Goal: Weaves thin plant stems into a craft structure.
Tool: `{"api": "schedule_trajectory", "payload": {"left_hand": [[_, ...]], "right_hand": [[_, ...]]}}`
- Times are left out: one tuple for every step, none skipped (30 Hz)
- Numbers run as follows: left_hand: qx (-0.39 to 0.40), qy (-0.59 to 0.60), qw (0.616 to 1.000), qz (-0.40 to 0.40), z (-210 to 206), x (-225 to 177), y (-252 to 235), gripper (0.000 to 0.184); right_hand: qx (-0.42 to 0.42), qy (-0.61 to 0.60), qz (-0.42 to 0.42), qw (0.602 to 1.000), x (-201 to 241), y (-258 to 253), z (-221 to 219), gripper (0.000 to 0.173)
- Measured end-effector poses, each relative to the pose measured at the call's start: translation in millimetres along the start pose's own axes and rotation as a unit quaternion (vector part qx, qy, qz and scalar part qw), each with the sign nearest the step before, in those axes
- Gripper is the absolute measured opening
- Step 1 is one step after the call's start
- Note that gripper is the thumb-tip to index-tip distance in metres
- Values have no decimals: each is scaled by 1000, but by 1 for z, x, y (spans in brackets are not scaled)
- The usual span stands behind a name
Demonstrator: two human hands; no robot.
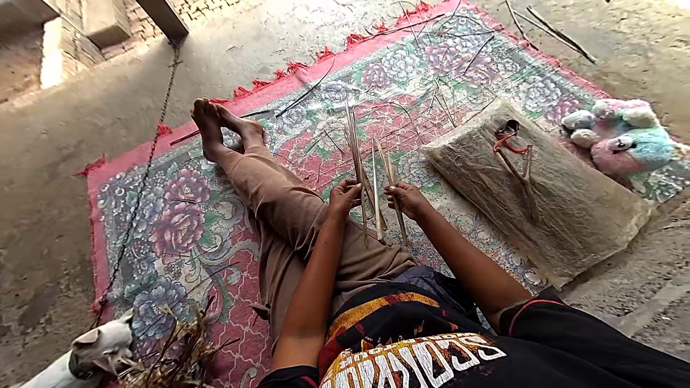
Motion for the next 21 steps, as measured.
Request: {"api": "schedule_trajectory", "payload": {"left_hand": [[0,1,1000,0,0,0,0,13],[-1,1,1000,1,0,0,0,13],[-3,1,1000,3,0,0,0,13],[-6,2,1000,6,-1,-1,0,13],[-7,3,1000,9,-1,-1,1,13],[-8,2,1000,11,-1,-2,1,13],[-7,2,1000,10,-2,-1,1,13],[-6,1,1000,9,-2,-1,2,13],[-5,0,1000,8,-2,-1,2,14],[-3,-1,1000,7,-2,-1,2,14],[0,-3,1000,7,-2,-1,2,14],[2,-6,1000,8,-2,-2,3,14],[4,-8,1000,12,-3,-3,4,15],[6,-8,1000,16,-4,-3,5,16],[12,-9,1000,19,-5,-3,4,16],[22,-7,1000,21,-7,-2,4,17],[30,-5,999,23,-7,-2,4,17],[36,-3,999,23,-8,-2,4,17],[37,1,999,21,-8,-3,4,16],[36,2,999,15,-8,-3,4,15],[36,-2,999,6,-8,-4,4,14]], "right_hand": [[-4,-16,-5,1000,-1,-1,1,15],[-7,-26,-8,1000,-2,-2,2,15],[-12,-29,-7,999,-2,-3,3,15],[-19,-28,-4,999,-2,-3,3,14],[-24,-20,2,999,-1,-2,3,13],[-27,-11,11,1000,1,1,1,12],[-28,-2,21,999,4,5,-1,10],[-26,5,30,999,5,8,-4,8],[-21,11,40,999,7,10,-8,8],[-10,19,49,999,8,13,-13,8],[1,27,59,998,10,16,-19,9],[12,35,70,997,12,19,-25,9],[24,43,78,996,14,21,-30,9],[35,43,76,996,15,22,-36,10],[47,40,70,996,17,24,-41,10],[61,34,61,996,19,25,-46,9],[75,24,50,996,20,27,-49,9],[91,8,38,995,21,27,-52,11],[104,0,30,994,23,26,-54,13],[116,-3,28,993,25,25,-54,15],[123,-2,28,992,27,24,-53,17]]}}
Point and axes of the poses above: each hand's wrist, its own y-axis away from the middle knuckle, its own z-axis out of the back of the hand, x = y × z, the point moved 8 cm from there along -y, towards the middle knuckle, and after that the axes turned 15 degrees about -x, right-handed, at the moved point
